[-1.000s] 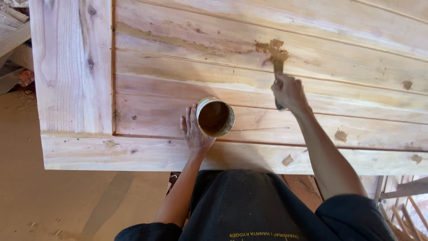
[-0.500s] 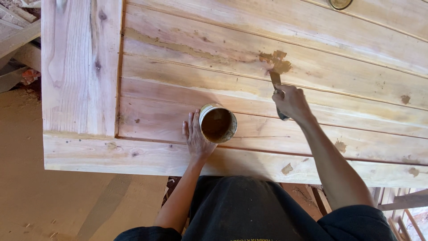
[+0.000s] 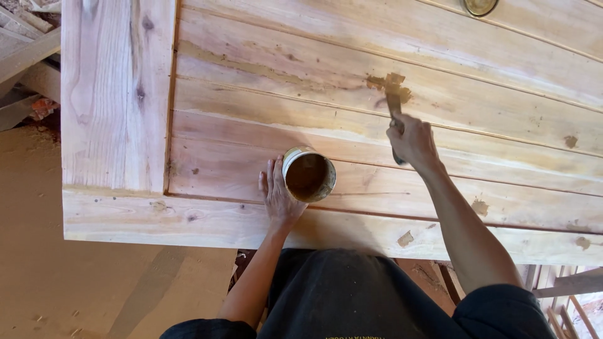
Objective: Apply wood filler to the gaps and recesses of a wooden surface using a scraper tool.
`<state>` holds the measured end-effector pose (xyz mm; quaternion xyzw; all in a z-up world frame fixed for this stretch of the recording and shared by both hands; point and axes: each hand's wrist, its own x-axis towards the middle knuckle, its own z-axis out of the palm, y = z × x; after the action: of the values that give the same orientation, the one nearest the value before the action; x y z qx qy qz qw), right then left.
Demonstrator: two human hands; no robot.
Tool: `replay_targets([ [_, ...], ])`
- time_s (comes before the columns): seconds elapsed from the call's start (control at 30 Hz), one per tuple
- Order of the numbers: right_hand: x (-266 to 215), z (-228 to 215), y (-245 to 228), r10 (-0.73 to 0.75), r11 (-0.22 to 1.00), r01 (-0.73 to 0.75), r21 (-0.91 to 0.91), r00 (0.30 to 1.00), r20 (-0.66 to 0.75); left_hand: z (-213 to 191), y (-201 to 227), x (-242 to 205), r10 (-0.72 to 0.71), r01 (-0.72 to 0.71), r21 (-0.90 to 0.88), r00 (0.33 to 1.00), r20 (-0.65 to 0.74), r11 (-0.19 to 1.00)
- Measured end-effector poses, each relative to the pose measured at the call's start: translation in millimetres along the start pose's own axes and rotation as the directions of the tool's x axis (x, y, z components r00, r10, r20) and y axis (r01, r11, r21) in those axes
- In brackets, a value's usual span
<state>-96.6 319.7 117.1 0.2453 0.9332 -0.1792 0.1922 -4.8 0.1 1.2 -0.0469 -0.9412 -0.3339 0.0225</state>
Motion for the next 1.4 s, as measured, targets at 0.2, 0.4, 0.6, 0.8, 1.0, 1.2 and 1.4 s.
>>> replay_targets([
  [0.2, -3.7, 11.2, -44.0, -0.031, 0.999, 0.031, 0.027, 0.999, 0.019, 2.8, 1.6, -1.2, -0.003, 0.003, 0.026, 1.000, -0.015, 1.000],
  [0.4, 9.8, 12.1, -19.3, -0.046, 0.999, 0.047, 0.023, 0.998, -0.035, 0.2, -0.9, -0.4, 0.012, -0.011, 0.016, 1.000, -0.019, 1.000],
  [0.6, 9.0, 57.0, -32.8, -0.043, 0.995, 0.043, 0.089, 0.999, -0.002, 3.6, -3.9, -2.1, 0.018, -0.017, 0.044, 1.000, -0.023, 0.999],
  [0.8, 5.6, 32.8, -19.8, 0.007, 0.998, -0.005, 0.060, 1.000, -0.027, 2.9, -2.6, -0.9, 0.016, -0.015, 0.028, 0.999, -0.035, 1.000],
  [1.0, 8.0, 58.3, -20.0, -0.046, 0.998, 0.044, 0.044, 0.998, 0.033, 5.1, -2.9, -2.6, 0.011, -0.009, 0.044, 1.000, -0.029, 0.999],
  [1.2, 19.2, -7.6, 1.5, -0.027, 0.985, 0.043, -0.168, 0.995, 0.095, 2.1, -3.3, -1.4, 0.013, -0.012, 0.014, 1.000, -0.023, 1.000],
  [1.4, 50.4, -73.1, -30.7, -0.246, 0.884, 0.343, -0.319, 0.919, 0.307, 6.8, -7.4, -4.4, 0.010, -0.010, 0.006, 1.000, -0.010, 1.000],
])
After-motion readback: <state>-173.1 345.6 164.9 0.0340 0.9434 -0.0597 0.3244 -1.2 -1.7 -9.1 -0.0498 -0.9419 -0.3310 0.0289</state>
